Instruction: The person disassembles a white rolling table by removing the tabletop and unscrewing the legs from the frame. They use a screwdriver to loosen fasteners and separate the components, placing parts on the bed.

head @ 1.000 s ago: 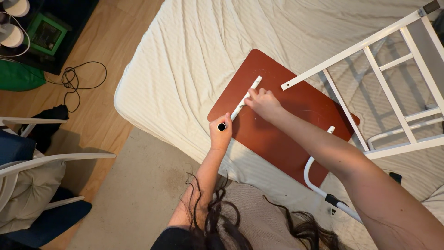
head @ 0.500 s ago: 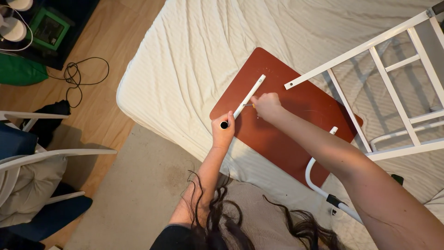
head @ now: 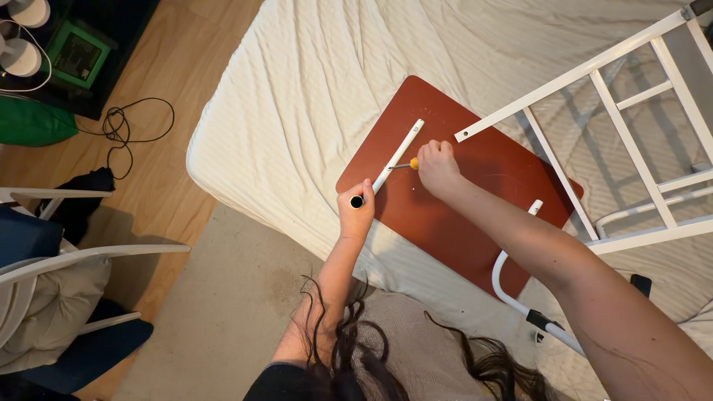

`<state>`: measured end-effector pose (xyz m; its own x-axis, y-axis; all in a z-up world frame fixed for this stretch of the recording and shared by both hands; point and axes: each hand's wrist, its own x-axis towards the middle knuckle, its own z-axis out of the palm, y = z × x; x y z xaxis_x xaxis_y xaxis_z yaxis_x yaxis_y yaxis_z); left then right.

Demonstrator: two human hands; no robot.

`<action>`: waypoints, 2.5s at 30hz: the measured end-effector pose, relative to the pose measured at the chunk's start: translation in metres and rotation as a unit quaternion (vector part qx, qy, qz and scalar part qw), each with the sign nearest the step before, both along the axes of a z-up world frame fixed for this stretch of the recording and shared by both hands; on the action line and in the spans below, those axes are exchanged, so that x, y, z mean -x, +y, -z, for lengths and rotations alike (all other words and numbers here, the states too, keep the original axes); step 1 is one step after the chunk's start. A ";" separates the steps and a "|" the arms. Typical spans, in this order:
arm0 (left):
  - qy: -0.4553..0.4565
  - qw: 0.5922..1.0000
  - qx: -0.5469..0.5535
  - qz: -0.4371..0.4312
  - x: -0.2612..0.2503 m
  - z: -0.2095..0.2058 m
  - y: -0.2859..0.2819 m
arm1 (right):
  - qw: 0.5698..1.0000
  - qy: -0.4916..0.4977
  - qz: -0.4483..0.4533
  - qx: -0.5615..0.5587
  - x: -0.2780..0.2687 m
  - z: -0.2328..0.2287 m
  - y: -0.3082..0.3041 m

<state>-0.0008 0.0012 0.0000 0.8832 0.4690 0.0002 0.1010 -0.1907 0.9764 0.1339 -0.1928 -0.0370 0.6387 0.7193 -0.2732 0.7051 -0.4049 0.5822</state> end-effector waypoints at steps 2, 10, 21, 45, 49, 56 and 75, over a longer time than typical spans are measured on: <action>-0.007 1.000 0.004 0.002 0.000 -0.001 0.001 | 0.999 -0.004 -0.014 -0.030 -0.001 -0.004 0.004; -0.003 1.000 -0.004 0.014 0.002 0.002 0.002 | 0.982 0.119 0.107 -0.104 0.015 -0.005 -0.009; -0.009 0.999 0.011 0.041 0.005 -0.003 0.000 | 0.886 0.217 0.304 -0.275 0.079 0.012 -0.058; 0.005 1.000 -0.014 0.006 -0.006 -0.014 -0.016 | 0.984 0.079 0.053 -0.149 0.031 -0.004 0.009; 0.002 1.000 -0.022 0.008 -0.006 -0.015 -0.015 | 0.993 0.004 -0.040 -0.114 0.017 -0.008 0.034; 0.005 1.000 -0.010 -0.002 -0.006 -0.016 -0.015 | 0.910 0.291 0.292 -0.039 -0.022 -0.016 0.070; 0.010 1.000 -0.016 0.001 -0.007 -0.015 -0.012 | 0.934 0.256 0.234 -0.087 -0.006 0.026 -0.070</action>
<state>0.0057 -0.0112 0.0155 0.8845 0.4666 -0.0032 0.1208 -0.2223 0.9675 0.1400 -0.2630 -0.0631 0.7114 0.4565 -0.5343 0.5954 -0.7955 0.1130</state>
